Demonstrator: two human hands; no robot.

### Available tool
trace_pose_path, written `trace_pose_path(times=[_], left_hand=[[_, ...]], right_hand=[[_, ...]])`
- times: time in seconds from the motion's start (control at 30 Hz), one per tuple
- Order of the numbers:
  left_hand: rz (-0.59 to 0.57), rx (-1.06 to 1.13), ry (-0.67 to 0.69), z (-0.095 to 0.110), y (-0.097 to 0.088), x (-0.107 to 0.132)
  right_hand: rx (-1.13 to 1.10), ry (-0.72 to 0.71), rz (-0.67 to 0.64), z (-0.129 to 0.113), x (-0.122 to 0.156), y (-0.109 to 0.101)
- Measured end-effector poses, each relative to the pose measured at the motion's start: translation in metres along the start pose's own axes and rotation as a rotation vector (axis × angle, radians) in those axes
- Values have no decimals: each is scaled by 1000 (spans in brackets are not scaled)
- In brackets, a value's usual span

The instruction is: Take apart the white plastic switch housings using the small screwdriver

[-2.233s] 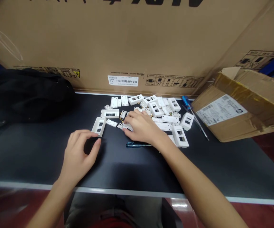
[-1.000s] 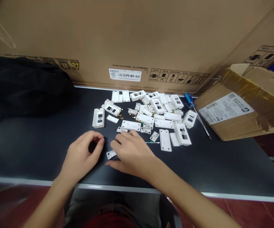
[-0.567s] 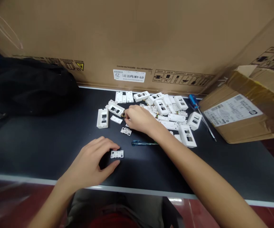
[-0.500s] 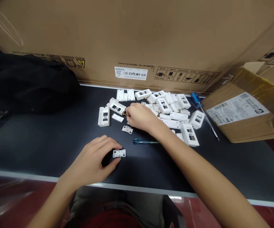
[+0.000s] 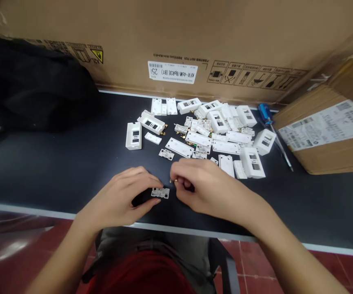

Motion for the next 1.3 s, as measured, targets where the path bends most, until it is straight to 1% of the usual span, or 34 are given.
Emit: trace_pose_path(times=[0.07,0.13,0.2,0.33,0.5,0.63,0.87,1.03,1.13,1.3], left_hand=[[0,1,9,0,0,-1],[1,4,21,1,1,-1],[7,11,33,1,1,-1],[21,20,34,1,1,-1],[39,24,45,-1,2,1],[45,7,47,-2,4,2],[24,-3,37,-2,3,1],[37,-10,44,-3,2,0],[40,-33,45,-2,2,-1],[-12,-16,8,3,-2,-1]], right_hand=[[-22,24,-64,1,14,10],[-24,61,-97,6,23,19],[-33,72,-84,10,28,24],[-51,92,6,15,31,29],[-90,57,46,14,33,29],[-89,49,89,5,30,25],[47,75,50,-8,19,30],[78,92,35,-11,20,31],[81,88,55,-12,21,29],[60,102,98,-9,24,28]])
Point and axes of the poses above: each hand's wrist, its own x-axis away from the middle knuckle, its own y-axis out of the palm, z = x × y, the point moved 3 cm from there along -x, towards the middle knuckle, and after that the axes turned 3 degrees about z, right-handed, at the moved point
